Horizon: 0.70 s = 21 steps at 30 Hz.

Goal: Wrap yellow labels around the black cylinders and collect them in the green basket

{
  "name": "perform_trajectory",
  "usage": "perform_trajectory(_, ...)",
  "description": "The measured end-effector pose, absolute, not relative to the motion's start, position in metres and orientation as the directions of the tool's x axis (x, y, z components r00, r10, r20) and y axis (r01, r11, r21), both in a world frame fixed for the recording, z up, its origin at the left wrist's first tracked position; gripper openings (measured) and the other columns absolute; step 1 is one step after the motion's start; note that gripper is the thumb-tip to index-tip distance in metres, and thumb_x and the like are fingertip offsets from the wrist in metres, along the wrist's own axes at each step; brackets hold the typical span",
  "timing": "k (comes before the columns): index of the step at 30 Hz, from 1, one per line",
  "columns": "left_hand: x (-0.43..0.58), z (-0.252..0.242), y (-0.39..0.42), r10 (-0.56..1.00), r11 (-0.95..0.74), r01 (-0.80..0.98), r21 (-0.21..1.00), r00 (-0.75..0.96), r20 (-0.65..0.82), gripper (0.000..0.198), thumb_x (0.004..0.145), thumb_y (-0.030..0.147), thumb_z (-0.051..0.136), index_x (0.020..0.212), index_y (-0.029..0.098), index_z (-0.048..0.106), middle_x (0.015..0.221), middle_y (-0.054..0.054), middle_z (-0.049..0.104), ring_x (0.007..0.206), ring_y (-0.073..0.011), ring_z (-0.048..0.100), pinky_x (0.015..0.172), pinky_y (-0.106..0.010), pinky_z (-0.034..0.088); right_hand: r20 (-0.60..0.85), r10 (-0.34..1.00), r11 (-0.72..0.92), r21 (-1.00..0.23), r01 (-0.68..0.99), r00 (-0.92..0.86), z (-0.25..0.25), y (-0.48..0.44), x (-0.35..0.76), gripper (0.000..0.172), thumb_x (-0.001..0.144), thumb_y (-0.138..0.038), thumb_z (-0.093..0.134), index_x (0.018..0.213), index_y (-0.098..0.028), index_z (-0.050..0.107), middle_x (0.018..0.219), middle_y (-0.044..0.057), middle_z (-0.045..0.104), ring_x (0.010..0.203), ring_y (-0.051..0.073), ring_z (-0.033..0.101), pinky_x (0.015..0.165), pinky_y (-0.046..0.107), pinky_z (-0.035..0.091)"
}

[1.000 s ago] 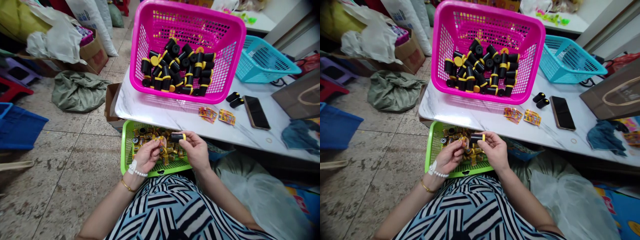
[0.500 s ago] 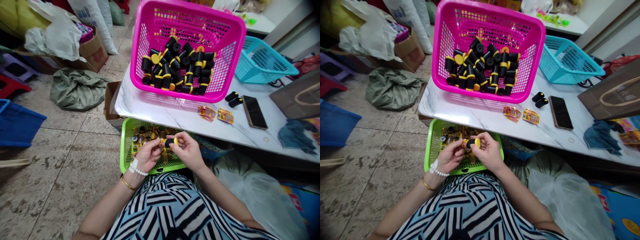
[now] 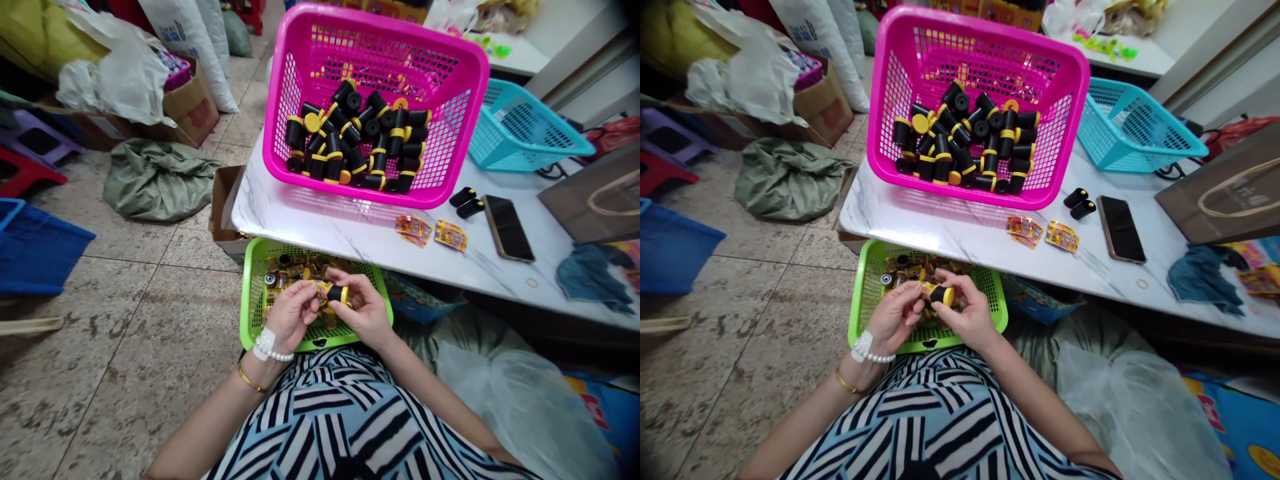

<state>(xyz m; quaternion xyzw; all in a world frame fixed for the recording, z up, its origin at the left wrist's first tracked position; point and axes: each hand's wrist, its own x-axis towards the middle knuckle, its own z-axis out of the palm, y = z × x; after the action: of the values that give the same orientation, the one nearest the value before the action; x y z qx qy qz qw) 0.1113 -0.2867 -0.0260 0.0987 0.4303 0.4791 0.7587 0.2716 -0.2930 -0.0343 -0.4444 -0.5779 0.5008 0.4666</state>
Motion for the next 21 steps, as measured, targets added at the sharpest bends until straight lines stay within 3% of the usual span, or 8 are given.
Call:
perform_trajectory(3,0.111,-0.025,-0.287,0.816,0.512,-0.626,0.588,0.141,-0.561,0.032,0.062,0.029,0.086,0.076,0.010,0.065,0.058,0.002,0.057,0.045,-0.0032,0.044,0.034,-0.012,0.026,0.108,0.985,0.120,-0.989,0.082,-0.135,-0.035,-0.292,0.275,0.029,0.081,-0.027,0.072,0.105,-0.025,0.057,0.115,0.009,0.069,0.103,0.021,0.069,0.092,0.038,0.055)
perform_trajectory(6,0.107,-0.023,-0.288,0.847,0.474,-0.582,0.660,0.095,-0.523,0.039,0.065,0.032,0.085,0.094,0.012,0.068,0.066,0.000,0.062,0.054,-0.0081,0.055,0.040,-0.015,0.038,0.182,0.982,0.190,-0.966,0.175,-0.058,-0.033,-0.290,0.281,0.032,0.076,-0.029,0.078,0.103,-0.025,0.062,0.104,0.007,0.069,0.097,0.022,0.068,0.088,0.038,0.056)
perform_trajectory(8,0.103,-0.022,-0.288,0.852,0.506,-0.531,0.680,0.183,-0.491,0.046,0.067,0.033,0.084,0.105,0.014,0.066,0.075,-0.003,0.066,0.062,-0.0117,0.061,0.048,-0.019,0.046,0.222,0.972,0.233,-0.945,0.231,-0.074,-0.030,-0.290,0.283,0.033,0.072,-0.030,0.082,0.100,-0.025,0.065,0.096,0.005,0.067,0.090,0.021,0.066,0.082,0.036,0.056)
perform_trajectory(13,0.104,-0.024,-0.284,0.836,0.542,-0.381,0.749,0.336,-0.434,0.036,0.066,0.032,0.085,0.090,0.011,0.068,0.069,-0.001,0.064,0.052,-0.0072,0.055,0.050,-0.019,0.044,0.261,0.953,0.299,-0.895,0.331,-0.155,-0.025,-0.289,0.280,0.035,0.072,-0.032,0.082,0.104,-0.027,0.071,0.089,0.003,0.058,0.073,0.016,0.057,0.065,0.031,0.052)
perform_trajectory(21,0.121,-0.032,-0.274,0.779,0.577,-0.331,0.747,0.499,-0.381,0.040,0.072,0.049,0.077,0.088,0.013,0.066,0.062,0.000,0.059,0.046,-0.0071,0.050,0.043,-0.018,0.040,0.175,0.968,0.224,-0.928,0.299,-0.182,-0.020,-0.283,0.291,0.036,0.072,-0.034,0.081,0.106,-0.027,0.072,0.089,0.003,0.056,0.071,0.015,0.056,0.061,0.029,0.052)
